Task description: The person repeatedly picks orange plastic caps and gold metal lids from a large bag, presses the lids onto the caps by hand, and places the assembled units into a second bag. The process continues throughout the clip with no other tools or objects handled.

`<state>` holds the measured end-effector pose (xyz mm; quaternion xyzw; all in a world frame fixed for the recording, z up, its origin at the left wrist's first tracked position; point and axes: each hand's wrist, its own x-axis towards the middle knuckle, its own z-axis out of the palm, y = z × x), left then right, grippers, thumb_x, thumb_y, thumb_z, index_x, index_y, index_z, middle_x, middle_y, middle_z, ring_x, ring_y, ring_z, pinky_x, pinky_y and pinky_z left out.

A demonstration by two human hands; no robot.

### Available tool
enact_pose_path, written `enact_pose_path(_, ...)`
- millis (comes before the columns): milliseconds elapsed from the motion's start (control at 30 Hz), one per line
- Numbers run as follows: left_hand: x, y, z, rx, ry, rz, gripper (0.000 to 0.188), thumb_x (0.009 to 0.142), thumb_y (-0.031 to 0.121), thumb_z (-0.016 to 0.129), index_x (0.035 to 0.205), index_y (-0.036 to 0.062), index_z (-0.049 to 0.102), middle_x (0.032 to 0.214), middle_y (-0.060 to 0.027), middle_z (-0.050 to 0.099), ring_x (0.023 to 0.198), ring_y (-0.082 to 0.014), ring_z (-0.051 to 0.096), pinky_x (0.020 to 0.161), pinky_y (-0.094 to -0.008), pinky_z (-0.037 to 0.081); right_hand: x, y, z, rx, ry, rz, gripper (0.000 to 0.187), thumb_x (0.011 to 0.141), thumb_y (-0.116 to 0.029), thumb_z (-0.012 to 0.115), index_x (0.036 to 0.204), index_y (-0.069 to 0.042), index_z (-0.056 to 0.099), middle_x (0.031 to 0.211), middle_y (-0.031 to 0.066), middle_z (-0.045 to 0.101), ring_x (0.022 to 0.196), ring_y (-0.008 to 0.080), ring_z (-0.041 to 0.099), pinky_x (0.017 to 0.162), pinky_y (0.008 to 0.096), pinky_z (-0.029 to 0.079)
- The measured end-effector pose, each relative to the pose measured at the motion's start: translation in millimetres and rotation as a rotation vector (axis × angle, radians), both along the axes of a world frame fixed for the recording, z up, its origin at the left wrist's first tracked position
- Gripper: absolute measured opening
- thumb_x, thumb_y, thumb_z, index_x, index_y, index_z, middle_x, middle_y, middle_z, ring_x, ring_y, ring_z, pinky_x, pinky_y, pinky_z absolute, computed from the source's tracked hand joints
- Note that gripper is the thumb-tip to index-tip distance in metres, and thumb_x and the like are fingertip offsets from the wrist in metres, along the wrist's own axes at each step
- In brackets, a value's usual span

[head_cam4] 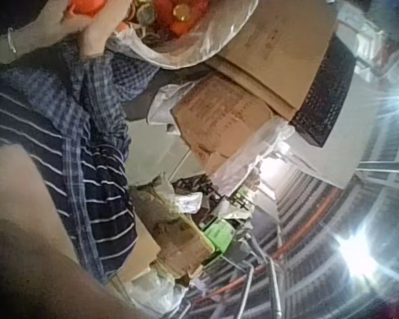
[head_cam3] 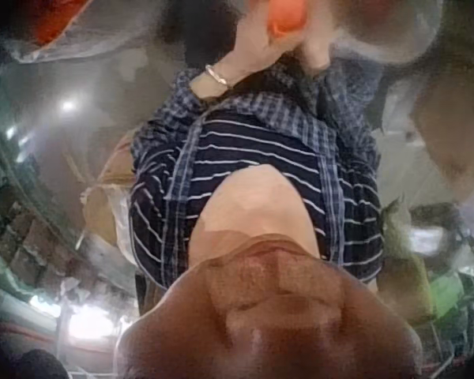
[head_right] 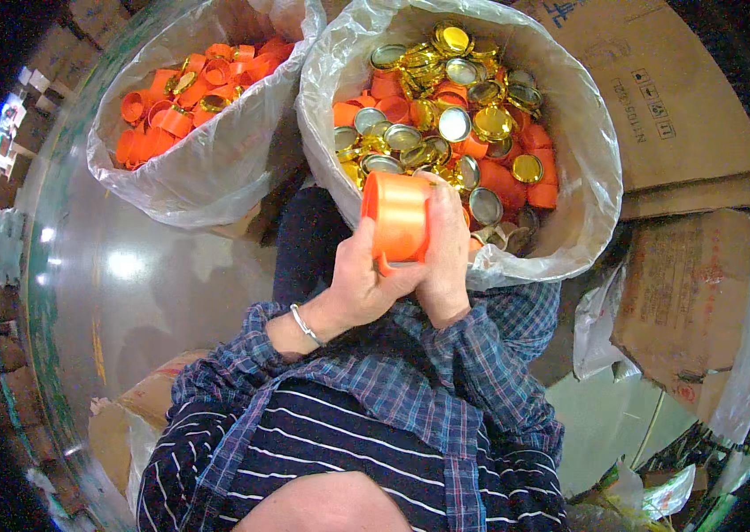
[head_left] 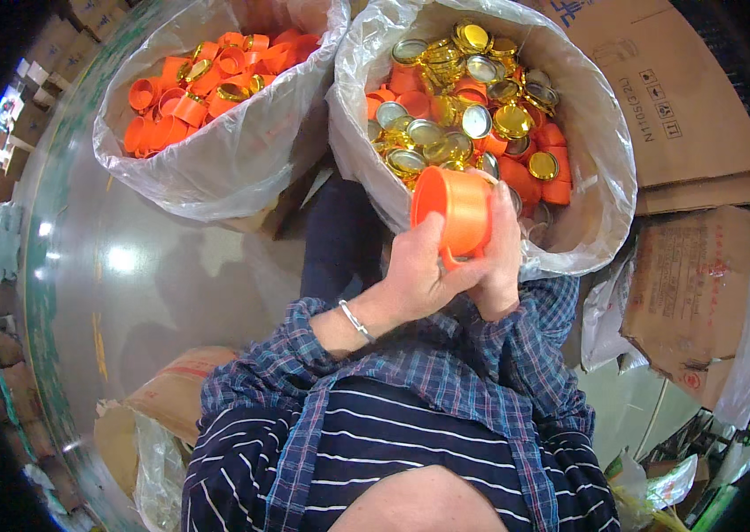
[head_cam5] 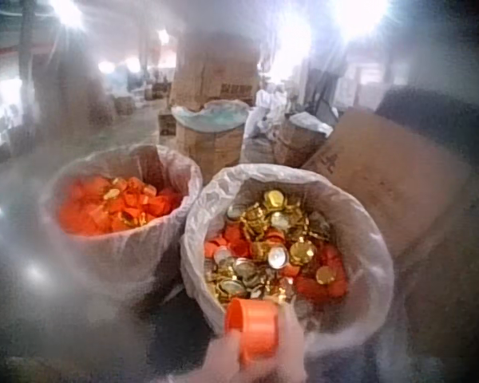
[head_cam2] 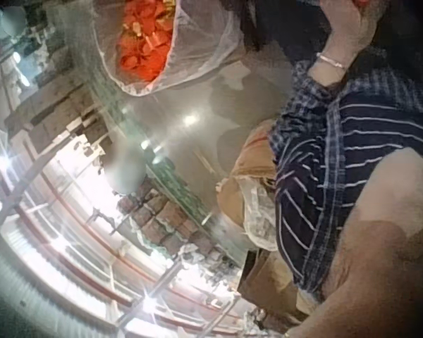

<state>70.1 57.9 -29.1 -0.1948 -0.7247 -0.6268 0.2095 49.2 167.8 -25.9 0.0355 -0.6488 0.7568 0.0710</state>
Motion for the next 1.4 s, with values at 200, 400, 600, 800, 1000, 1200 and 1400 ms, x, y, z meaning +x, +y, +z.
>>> enact_pose_path(200,-24.3,-8.9,26.0,0.918,-0.78,-0.24,0.037,0.102,0.035,0.057,0.114,-0.0003,0.061,0.109,-0.0074,0.064,0.101,-0.0138,0.061,0.09,-0.0295,0.05,-13.6,24.3,-1.8,0.825,0.82,-0.177,0.069,0.09,-0.047,0.058,0.136,0.004,0.049,0.131,0.0246,0.052,0.121,0.0365,0.053,0.106,0.0421,0.041)
enact_pose_path(400,-15.3,11.5,27.9,0.732,-0.476,-0.168,0.048,0.105,0.04,0.051,0.131,0.0003,0.053,0.123,-0.0072,0.061,0.111,-0.0138,0.059,0.097,-0.0288,0.047,-17.6,16.2,10.1,0.197,0.162,-0.015,0.051,0.09,-0.02,0.063,0.135,0.003,0.052,0.127,0.0184,0.056,0.119,0.0277,0.055,0.104,0.0367,0.042)
enact_pose_path(600,-19.3,-0.9,12.5,1.051,-0.862,-0.363,0.051,0.107,0.047,0.039,0.131,0.0041,0.053,0.122,-0.0082,0.06,0.112,-0.0179,0.06,0.1,-0.0338,0.048,-8.2,12.6,14.4,0.709,0.721,-0.231,0.055,0.072,-0.022,0.077,0.119,0.002,0.061,0.115,0.0206,0.061,0.101,0.0381,0.06,0.089,0.0435,0.049)
enact_pose_path(800,-11.5,-30.3,9.8,1.057,-1.207,-0.552,0.05,0.106,0.049,0.035,0.135,0.0111,0.05,0.128,-0.005,0.057,0.119,-0.0189,0.056,0.105,-0.0369,0.047,-2.9,30.6,21.7,0.857,1.017,0.105,0.067,0.065,-0.033,0.083,0.12,-0.002,0.063,0.119,0.0172,0.06,0.103,0.0368,0.059,0.088,0.0481,0.049)
enact_pose_path(1000,-9.6,-12.6,18.7,0.969,-0.671,-0.223,0.054,0.107,0.047,0.037,0.133,0.0016,0.051,0.126,-0.0096,0.059,0.117,-0.0212,0.058,0.103,-0.036,0.047,-11.3,-4.6,21.5,0.588,0.61,-0.084,0.062,0.073,-0.023,0.079,0.127,-0.001,0.057,0.126,0.0205,0.055,0.116,0.0385,0.054,0.1,0.0461,0.045)
enact_pose_path(1200,-6.4,-16.5,14.9,1.146,-0.765,-0.473,0.057,0.106,0.052,0.034,0.14,0.007,0.044,0.137,-0.0088,0.053,0.128,-0.0242,0.052,0.111,-0.0396,0.042,-10.0,1.1,24.5,0.722,0.813,-0.229,0.061,0.066,-0.022,0.082,0.119,0.002,0.061,0.115,0.02,0.06,0.101,0.0368,0.059,0.088,0.0432,0.049)
enact_pose_path(1400,-19.9,-43.6,-0.9,1.221,-0.902,-0.688,0.052,0.106,0.051,0.035,0.14,0.012,0.045,0.137,-0.0079,0.053,0.128,-0.0233,0.052,0.109,-0.0395,0.043,-11.3,-0.1,36.9,0.794,0.904,-0.064,0.067,0.065,-0.029,0.085,0.121,-0.001,0.061,0.113,0.0191,0.06,0.1,0.036,0.06,0.088,0.0453,0.05)
